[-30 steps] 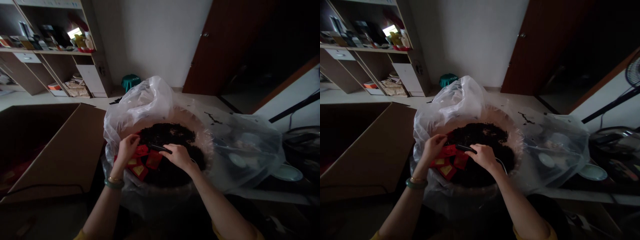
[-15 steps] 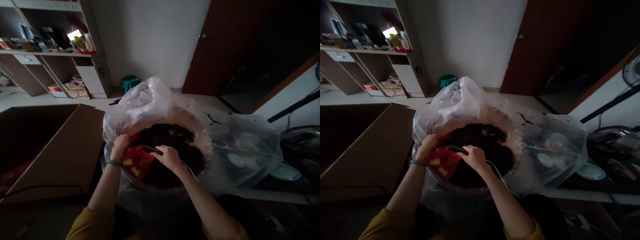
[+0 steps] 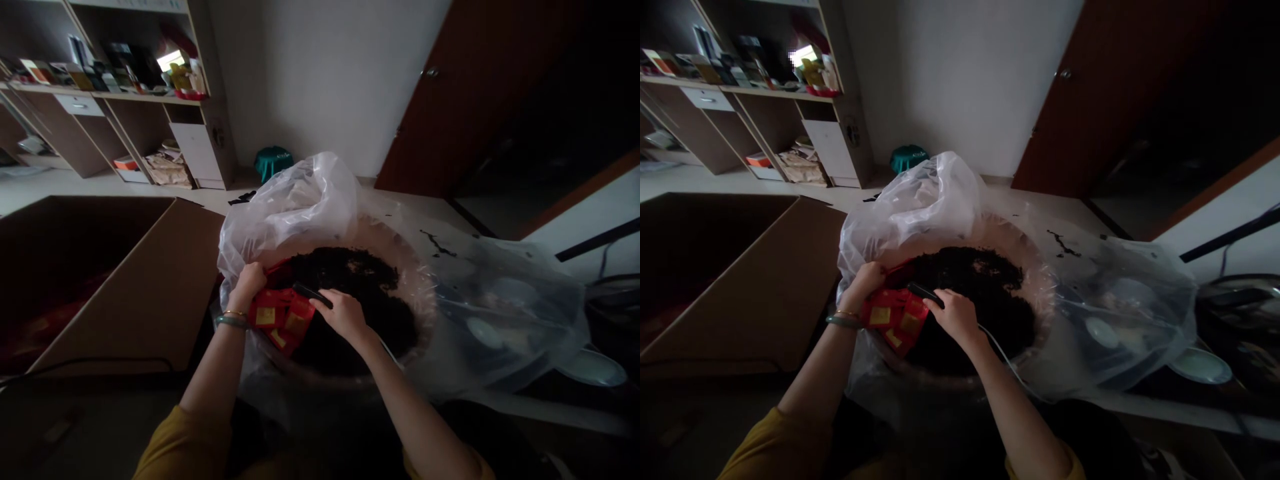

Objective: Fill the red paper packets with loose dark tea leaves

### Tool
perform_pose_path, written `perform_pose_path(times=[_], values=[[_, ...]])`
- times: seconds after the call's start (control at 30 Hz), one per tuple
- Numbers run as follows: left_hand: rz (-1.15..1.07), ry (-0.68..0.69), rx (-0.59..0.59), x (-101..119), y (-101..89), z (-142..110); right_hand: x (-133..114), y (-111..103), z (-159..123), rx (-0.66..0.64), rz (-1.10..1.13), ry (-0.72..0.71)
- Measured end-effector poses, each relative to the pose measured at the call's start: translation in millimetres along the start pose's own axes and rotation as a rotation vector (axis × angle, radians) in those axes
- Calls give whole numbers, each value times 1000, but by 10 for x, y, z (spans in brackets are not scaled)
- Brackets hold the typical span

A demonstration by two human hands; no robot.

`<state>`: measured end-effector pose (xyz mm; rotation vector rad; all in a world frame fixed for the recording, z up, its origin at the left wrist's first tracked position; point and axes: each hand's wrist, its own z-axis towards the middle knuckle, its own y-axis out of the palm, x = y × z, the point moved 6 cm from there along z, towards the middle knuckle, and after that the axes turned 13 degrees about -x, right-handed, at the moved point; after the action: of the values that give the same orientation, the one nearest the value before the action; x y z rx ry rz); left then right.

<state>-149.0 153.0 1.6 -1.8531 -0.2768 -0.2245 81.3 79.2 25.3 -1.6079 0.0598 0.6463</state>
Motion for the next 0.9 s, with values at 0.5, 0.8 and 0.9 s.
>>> perform_pose_path(times=[0.5,0.8,0.9], values=[[-46,46,93,113,-165,-173,609,-212,-94,122,191,183],[-113,502,-147,940,212,-528,1026,-142,-260,148,-68,360],[-148,497,-190,973,314,-550,998,-60,-247,144,-102,345]])
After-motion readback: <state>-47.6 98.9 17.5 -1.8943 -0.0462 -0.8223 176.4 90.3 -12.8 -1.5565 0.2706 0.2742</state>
